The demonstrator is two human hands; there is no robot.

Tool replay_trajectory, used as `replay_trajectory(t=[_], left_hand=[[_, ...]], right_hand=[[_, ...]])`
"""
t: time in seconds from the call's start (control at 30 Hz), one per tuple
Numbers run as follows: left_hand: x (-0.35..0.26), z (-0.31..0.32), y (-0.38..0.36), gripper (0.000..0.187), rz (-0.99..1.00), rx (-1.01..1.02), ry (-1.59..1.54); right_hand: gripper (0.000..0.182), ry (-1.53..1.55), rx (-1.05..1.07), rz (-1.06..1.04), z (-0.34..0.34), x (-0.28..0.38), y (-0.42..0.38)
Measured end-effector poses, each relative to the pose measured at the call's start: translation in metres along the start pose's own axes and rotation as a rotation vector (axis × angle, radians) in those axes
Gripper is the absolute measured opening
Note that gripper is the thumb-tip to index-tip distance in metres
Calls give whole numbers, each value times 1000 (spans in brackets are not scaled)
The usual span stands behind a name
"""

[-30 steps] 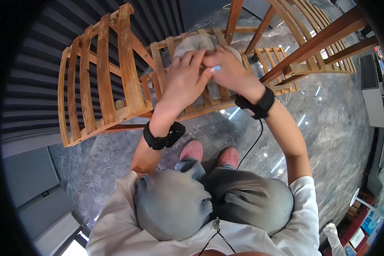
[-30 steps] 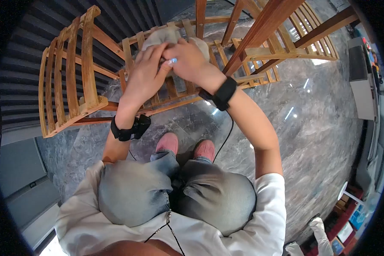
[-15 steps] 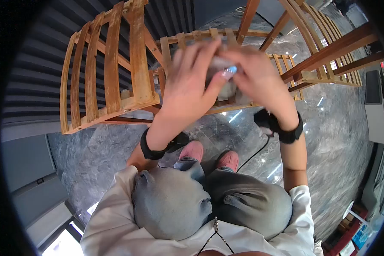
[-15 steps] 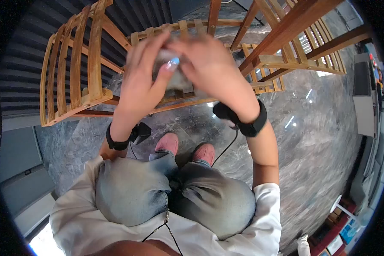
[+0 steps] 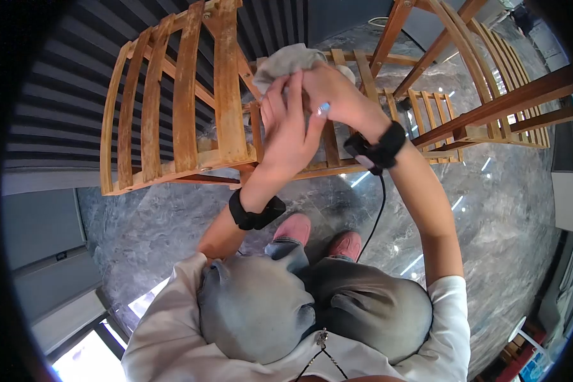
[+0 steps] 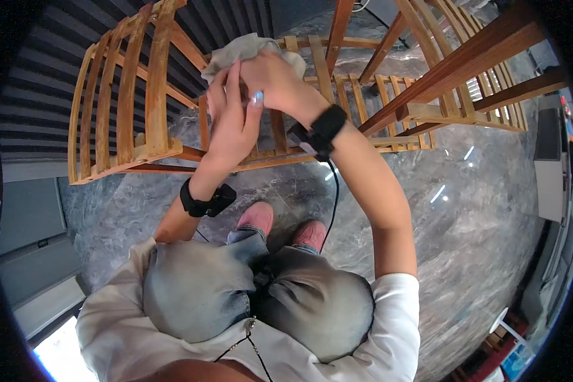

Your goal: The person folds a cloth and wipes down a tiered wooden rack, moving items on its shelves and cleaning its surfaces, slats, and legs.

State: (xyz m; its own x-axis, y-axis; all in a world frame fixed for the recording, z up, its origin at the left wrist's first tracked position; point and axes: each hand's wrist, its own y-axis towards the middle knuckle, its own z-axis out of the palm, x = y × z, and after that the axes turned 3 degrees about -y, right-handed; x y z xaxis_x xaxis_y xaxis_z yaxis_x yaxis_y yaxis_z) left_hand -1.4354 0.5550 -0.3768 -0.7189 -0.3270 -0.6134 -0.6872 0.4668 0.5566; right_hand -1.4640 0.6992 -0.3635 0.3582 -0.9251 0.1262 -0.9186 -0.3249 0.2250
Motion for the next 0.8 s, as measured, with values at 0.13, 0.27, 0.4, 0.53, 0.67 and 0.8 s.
replay_trajectory(t=[0.13, 0.27, 0.4, 0.53, 0.67, 0.8], left_hand=[[-21, -9, -10, 47, 10, 119, -31], [-30, -10, -7, 30, -65, 230, -302], [-35, -28, 18, 31, 55, 7, -207], [-23, -18, 32, 45, 227, -300, -26], [6, 11, 18, 50, 9, -227, -58], [15, 18, 4, 53, -94, -148, -40]], right_hand=[[22, 416, 130, -228, -41, 14, -53], [22, 657, 519, 44, -79, 24, -65], [19, 353, 289, 72, -101, 27, -45], [23, -27, -362, -41, -75, 25, 7], [17, -100, -370, 51, 19, 11, 48], [23, -336, -399, 100, 43, 16, 43]])
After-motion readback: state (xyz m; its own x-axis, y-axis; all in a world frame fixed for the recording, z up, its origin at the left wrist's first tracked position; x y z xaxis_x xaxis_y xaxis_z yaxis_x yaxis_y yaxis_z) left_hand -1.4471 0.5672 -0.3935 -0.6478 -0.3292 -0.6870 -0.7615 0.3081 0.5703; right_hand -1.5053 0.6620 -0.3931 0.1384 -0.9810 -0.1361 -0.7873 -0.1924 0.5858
